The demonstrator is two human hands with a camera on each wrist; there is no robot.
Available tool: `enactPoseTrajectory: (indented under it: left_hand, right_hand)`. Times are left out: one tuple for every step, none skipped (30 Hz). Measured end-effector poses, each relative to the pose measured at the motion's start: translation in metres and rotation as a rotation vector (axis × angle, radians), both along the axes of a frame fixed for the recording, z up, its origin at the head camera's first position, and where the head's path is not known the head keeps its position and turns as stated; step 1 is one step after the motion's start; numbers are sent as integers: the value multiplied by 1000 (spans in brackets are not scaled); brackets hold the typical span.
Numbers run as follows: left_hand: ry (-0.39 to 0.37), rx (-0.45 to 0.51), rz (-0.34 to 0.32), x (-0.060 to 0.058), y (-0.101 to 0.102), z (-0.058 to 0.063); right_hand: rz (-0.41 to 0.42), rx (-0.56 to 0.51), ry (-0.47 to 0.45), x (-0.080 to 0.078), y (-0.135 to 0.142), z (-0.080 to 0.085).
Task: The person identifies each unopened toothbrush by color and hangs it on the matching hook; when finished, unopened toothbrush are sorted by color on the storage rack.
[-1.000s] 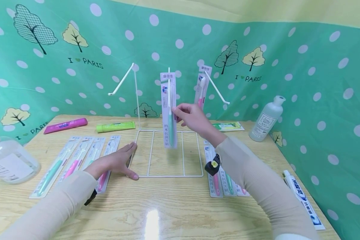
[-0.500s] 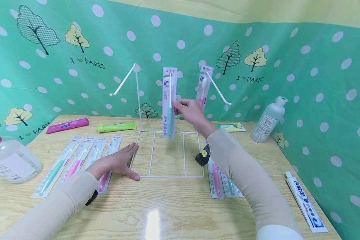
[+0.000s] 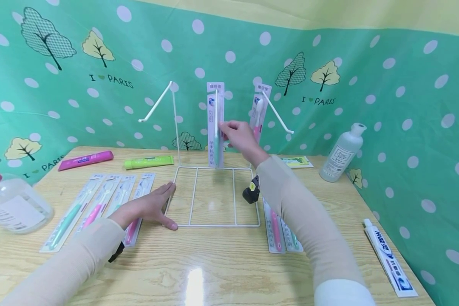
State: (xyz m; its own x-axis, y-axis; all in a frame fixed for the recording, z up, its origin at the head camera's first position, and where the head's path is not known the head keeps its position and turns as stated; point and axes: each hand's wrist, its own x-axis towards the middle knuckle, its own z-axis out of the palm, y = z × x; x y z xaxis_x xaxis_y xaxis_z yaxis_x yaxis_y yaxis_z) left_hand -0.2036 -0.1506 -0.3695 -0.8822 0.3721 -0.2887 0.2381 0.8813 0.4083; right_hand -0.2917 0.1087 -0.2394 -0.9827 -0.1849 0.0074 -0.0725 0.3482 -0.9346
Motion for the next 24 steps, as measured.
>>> enactPoseTrajectory:
  left_hand:
    - [1,-1,0,0,0,0]
    - [2,-2,-1,0,0,0]
    - [4,-5,-2,0,1,0]
    - [5,-6,-3,0,1,0]
    - [5,-7,-3,0,1,0]
    - [5,-7,-5,0,1,0]
    - [5,-7,-6,0,1,0]
    - [7,-7,-7,0,1,0]
    - [7,-10,-8,0,1,0]
    - [8,-10,-10,0,1,0]
    - [9,-10,-12,0,1,0]
    - [11,-10,-16,0,1,-1]
    - [13,-11,-17,0,1,-1]
    - [16,-14,-19,0,1,-1]
    - [18,-15,-22,0,1,-1]
    - [21,-15,-25,-1,1,-1]
    - [22,-16,-26,0,1,-1]
    - [24,-16,-28,-1,1,-1]
    - [25,-16,-29,0,1,-1]
    - [26,-16,-30,0,0,-1]
    - [25,-17,-29,0,0,0]
    - [24,-17,-29,0,0,0]
    - [21,-18,-24,1,0,0]
    - [21,-19,-22,1,-1,0]
  right_hand:
    - [-2,2,1,-1,0,0]
    - [-2,1,3,-1,-1,0]
    - [-2,-2,2,-2,-1,1]
    - [0,-7,1,-2,-1,1]
    - [-1,-8,1,-3,-1,0]
    - [0,-10,1,-4,0,0]
    - [2,-9,2,-4,0,0]
    - [4,-10,4,-4,0,0]
    - [6,-10,8,-5,1,0]
    - [6,-6,14,-5,1,-1]
    - [4,-1,21,-4,2,-1]
    - [0,3,27,-4,3,-1]
    - [-6,6,31,-4,3,-1]
    - [-14,8,38,-4,4,-2]
    - [-25,17,45,-3,5,-2]
    - [-35,25,52,-2,6,-2]
    - [-40,31,58,-1,8,-2]
    - [-44,46,65,0,10,-2]
    - [-41,60,77,1,13,-3]
    - [-37,76,87,3,16,-3]
    - [-31,95,93,5,20,-3]
    - [-17,114,98,8,24,-3]
    - [-3,128,101,11,30,-3]
    - [9,147,110,14,35,-3]
